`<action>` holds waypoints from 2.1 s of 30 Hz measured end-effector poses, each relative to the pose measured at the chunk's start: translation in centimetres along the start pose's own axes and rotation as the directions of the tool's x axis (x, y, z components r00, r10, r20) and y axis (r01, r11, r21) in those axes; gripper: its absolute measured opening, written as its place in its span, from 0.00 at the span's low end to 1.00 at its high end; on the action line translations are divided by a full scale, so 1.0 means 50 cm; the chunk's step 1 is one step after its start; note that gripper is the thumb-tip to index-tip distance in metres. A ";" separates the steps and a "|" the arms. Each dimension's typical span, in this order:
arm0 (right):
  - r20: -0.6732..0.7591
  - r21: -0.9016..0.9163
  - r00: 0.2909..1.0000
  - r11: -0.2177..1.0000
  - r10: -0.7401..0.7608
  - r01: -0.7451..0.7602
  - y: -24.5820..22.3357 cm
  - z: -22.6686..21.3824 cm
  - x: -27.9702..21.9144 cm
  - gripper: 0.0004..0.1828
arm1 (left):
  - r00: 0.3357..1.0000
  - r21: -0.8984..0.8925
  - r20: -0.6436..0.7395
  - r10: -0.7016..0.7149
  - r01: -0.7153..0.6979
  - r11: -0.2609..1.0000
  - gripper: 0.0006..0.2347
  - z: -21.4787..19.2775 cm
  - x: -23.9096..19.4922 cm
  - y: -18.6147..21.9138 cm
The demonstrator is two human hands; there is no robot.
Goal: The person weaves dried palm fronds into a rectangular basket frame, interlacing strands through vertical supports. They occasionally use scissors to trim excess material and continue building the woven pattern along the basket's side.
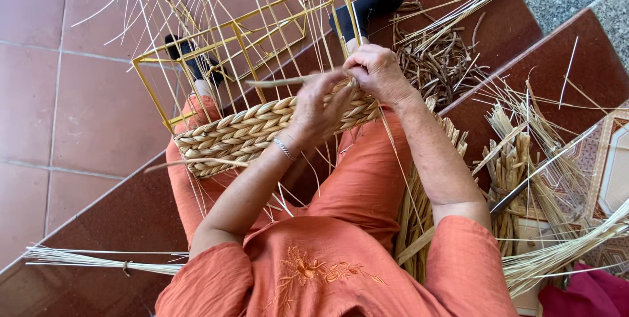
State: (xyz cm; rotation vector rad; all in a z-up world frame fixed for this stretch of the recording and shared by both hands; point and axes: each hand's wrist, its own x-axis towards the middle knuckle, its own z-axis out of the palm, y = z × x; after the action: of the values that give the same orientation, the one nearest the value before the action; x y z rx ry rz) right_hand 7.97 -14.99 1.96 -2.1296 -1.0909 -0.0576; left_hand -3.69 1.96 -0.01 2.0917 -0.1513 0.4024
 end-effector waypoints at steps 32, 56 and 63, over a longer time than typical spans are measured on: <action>0.070 0.291 0.924 0.879 0.375 -0.378 0.132 0.026 -0.073 0.07 | 0.459 0.464 -0.366 -0.810 0.844 0.268 0.08 -0.610 -0.819 -0.242; -0.101 0.103 0.238 0.248 0.966 -0.963 0.091 -0.193 -0.585 0.06 | 0.992 0.373 0.122 0.039 -0.082 0.924 0.05 -0.180 -0.079 -0.114; 0.057 -0.160 0.304 0.309 0.951 -0.937 0.092 -0.084 -0.553 0.16 | 0.985 0.370 0.159 0.062 -0.117 0.922 0.04 -0.194 -0.094 -0.114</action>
State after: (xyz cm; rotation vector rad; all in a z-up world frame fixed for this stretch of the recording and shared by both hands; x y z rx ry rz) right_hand -5.28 -38.30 -7.27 -2.5628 0.3249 0.6405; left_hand -8.73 12.95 -1.55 2.5047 -0.2740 0.3551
